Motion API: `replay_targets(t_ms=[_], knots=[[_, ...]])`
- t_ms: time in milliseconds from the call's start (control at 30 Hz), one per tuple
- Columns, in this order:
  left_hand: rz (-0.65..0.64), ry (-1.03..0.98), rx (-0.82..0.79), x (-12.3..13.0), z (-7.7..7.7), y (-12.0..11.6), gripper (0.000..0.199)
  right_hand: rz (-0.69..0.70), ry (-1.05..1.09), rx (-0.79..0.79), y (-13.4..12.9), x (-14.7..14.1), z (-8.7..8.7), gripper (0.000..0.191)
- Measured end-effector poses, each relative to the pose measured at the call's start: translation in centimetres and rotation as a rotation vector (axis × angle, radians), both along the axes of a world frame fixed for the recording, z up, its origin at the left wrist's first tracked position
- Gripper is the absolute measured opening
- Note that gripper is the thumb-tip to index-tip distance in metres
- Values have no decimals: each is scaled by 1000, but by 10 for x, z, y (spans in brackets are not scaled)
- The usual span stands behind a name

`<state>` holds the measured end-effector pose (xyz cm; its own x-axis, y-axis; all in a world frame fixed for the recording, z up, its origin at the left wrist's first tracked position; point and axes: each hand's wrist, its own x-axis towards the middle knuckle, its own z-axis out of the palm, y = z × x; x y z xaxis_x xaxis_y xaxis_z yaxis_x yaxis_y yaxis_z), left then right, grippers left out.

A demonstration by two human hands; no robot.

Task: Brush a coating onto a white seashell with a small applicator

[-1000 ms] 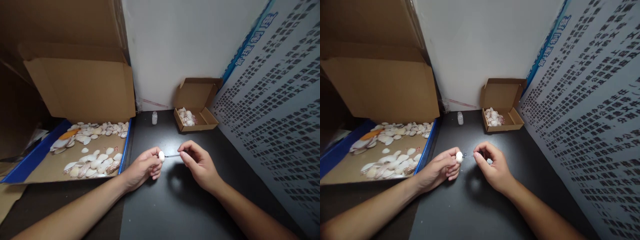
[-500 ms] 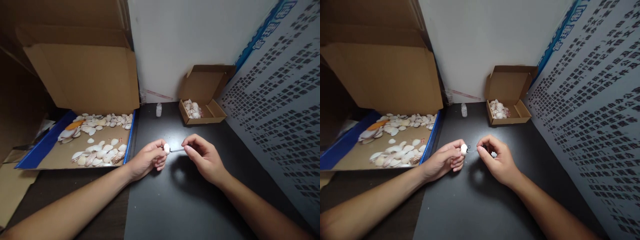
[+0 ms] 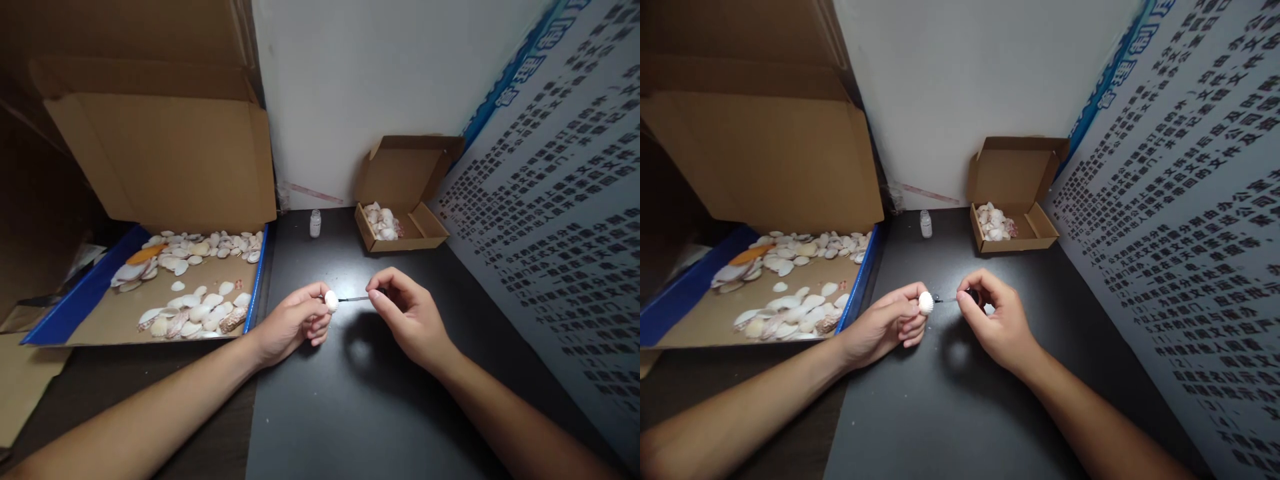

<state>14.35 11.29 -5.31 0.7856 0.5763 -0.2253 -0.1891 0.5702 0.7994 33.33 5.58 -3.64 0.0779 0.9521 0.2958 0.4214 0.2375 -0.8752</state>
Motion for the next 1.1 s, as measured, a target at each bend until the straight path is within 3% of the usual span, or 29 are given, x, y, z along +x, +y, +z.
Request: replay_targets(t_ms=[433,633,833,1033,1100], knots=[[4,-1,-12,0,0,0,8,61,157,-8,-1,0,1,12],[7,7,-12,0,0,0,9,3,0,9,-1,-1,2,4],[12,14,-23,0,1,-1,11,59,163,-24,0,1,1,12],[13,15,-22,0,0,0,11,4,38,6,-1,-1,2,6],[16,14,-27,0,0,0,11,18,86,7,-1,-1,2,8]])
